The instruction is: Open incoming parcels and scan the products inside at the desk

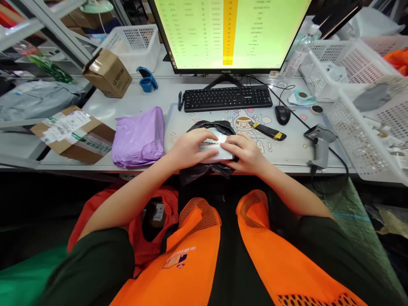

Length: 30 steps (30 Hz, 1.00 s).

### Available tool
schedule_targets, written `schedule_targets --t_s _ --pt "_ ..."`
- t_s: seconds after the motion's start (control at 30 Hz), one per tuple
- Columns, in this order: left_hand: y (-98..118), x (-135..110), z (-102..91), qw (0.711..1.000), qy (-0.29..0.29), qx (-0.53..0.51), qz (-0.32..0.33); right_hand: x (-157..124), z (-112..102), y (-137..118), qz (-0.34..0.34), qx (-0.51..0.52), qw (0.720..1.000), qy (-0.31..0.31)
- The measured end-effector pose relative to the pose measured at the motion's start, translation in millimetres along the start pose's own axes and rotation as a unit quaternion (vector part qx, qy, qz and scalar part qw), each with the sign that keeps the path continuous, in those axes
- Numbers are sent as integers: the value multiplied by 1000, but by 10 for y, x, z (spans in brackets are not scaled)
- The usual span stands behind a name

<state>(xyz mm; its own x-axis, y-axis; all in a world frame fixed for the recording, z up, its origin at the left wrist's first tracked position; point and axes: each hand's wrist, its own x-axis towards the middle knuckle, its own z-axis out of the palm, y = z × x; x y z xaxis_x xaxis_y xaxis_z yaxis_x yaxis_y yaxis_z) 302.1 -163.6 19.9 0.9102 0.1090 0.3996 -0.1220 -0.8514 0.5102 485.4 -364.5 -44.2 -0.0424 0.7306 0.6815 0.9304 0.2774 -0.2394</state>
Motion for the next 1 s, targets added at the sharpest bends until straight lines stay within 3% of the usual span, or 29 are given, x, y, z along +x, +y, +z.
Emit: schedule_targets --t_s 0.13,0.2,0.27,0.37,0.5,0.6,0.73,0.8,0.9,0.97,1.0 --pt "-186 26 12 996 79 34 -9 412 -203 220 99 51 994 5" --pt "-379 -3 105 992 101 17 -73 555 -283 396 173 96 980 20" --pt "-573 -23 250 985 80 -27 -154 638 -327 605 251 146 956 42" --pt "-765 -18 471 974 0 -61 -217 650 -328 903 346 217 906 114" --pt "-855 84 556 982 -55 -39 -178 535 -268 1093 399 316 823 252" --pt "-946 276 515 982 -43 -96 -156 435 -197 1080 419 387 756 320" --pt "-1094 618 591 954 19 -214 -209 296 -98 984 469 426 677 373" --pt "-1111 755 682 943 26 -243 -227 212 -52 919 483 432 650 396" --pt "-1064 877 783 944 3 -232 -235 70 15 806 489 429 637 413" --pt "-1029 924 798 949 -7 -213 -231 -46 27 731 501 402 652 403" --pt "-1019 944 793 953 -6 -204 -225 -116 5 696 510 374 673 383"
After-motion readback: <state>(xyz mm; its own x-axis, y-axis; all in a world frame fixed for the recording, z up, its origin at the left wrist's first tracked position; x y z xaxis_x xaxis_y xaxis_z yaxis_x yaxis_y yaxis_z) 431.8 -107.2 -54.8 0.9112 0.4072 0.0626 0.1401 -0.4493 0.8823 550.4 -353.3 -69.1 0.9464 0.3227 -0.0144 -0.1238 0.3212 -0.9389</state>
